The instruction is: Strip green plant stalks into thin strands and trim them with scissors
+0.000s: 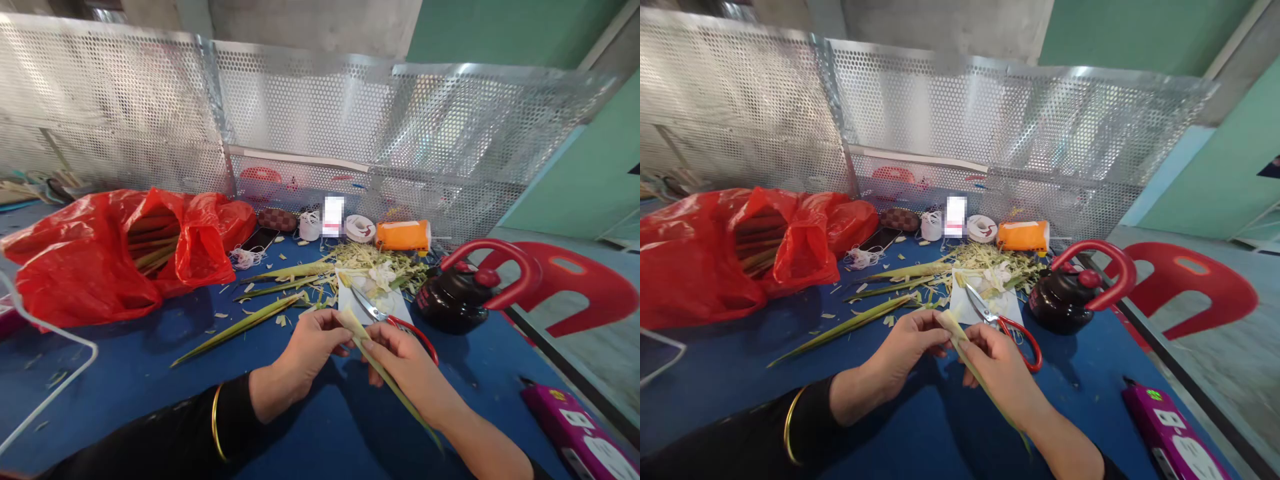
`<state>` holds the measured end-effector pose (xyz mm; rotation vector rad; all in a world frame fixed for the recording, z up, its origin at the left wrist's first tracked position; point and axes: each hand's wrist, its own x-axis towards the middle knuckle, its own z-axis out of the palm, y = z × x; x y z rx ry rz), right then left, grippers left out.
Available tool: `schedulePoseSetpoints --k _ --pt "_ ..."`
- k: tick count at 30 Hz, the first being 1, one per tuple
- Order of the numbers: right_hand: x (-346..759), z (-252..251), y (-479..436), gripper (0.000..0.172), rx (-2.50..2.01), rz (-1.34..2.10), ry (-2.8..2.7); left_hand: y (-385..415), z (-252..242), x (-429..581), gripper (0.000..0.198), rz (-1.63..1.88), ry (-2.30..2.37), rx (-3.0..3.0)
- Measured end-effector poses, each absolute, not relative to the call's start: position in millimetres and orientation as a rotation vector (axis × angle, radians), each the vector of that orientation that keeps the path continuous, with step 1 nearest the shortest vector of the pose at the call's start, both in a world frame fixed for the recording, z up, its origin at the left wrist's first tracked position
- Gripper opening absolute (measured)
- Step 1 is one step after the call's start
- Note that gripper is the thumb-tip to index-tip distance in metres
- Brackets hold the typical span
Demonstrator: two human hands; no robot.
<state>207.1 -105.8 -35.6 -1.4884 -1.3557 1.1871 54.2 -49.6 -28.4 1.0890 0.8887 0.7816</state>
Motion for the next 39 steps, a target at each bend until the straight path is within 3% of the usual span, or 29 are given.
schedulePoseSetpoints --k 4,9,13,18,26,31,39 --pt "212 -36 -104 0.024 -1.525 1.204 -1.422 -47 -29 52 0.008 0.827 0.946 1.109" --pt "220 -41 -105 0.027 -1.613 0.964 -1.563 -43 -31 49 0.034 0.902 1.003 1.454" --pt "220 -43 -105 0.036 -1.604 0.858 -1.680 -44 -35 47 0.012 0.823 0.961 1.737" --pt "220 -42 -104 0.040 -1.662 0.786 -1.700 -45 -35 48 0.020 0.860 0.911 1.651" --pt "223 -33 -104 0.015 -1.713 0.710 -1.767 -41 -33 49 0.024 0.947 1.041 1.200" --pt "226 -31 -103 0.017 -1.690 0.629 -1.719 -36 -32 49 0.024 0.998 1.044 0.987" --pt "227 -30 -101 0.033 -1.682 0.834 -1.441 -33 -34 49 0.020 0.997 0.963 0.992"
